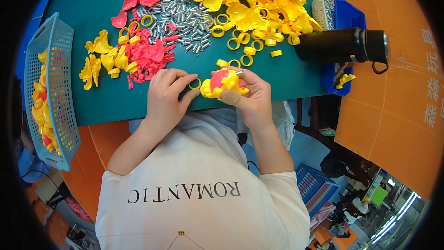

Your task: Assembling small plastic toy ducks by connecting multiple colored pieces and metal components.

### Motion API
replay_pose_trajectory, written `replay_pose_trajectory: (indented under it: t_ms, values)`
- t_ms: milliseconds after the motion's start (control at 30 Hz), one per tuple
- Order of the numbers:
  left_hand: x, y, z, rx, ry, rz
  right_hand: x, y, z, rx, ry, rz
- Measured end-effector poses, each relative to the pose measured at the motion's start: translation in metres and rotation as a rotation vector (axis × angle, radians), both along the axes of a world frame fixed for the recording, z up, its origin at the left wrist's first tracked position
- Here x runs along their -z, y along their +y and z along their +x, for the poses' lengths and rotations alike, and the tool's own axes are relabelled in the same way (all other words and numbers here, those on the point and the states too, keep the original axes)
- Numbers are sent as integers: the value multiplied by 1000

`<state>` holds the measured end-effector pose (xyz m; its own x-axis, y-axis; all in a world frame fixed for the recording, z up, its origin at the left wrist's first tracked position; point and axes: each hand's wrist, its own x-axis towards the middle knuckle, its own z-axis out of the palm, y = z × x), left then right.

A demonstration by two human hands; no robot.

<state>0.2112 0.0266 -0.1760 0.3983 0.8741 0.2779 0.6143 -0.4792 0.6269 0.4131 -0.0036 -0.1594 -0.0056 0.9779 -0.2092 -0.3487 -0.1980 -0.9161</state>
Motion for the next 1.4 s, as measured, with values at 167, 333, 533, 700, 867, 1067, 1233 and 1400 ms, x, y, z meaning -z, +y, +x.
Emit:
replay_pose_trajectory:
  t_ms: [167,333,533,700,867,1067,1233,1400]
  values:
    - [4,-13,-17,-28,-46,-106,5,-3,-31,-38,-135,-39]
    - [12,-21,-38,-49,-93,-132,15,-5,-57,-68,-324,52]
    - [21,-33,-73,-64,-193,-229,9,-16,-93,-191,-969,353]
    - [26,-41,-93,-20,-337,-240,13,-22,-109,-239,-1132,415]
    - [12,-22,-82,165,-530,-129,19,-23,-101,-218,-1099,491]
    - [0,-19,-55,176,-506,-345,22,-34,-67,-113,-285,147]
    - [-8,-15,-27,143,-554,-211,40,-32,-42,8,-532,468]
    - [-23,-12,-14,152,-484,-312,20,-27,-26,-38,-486,452]
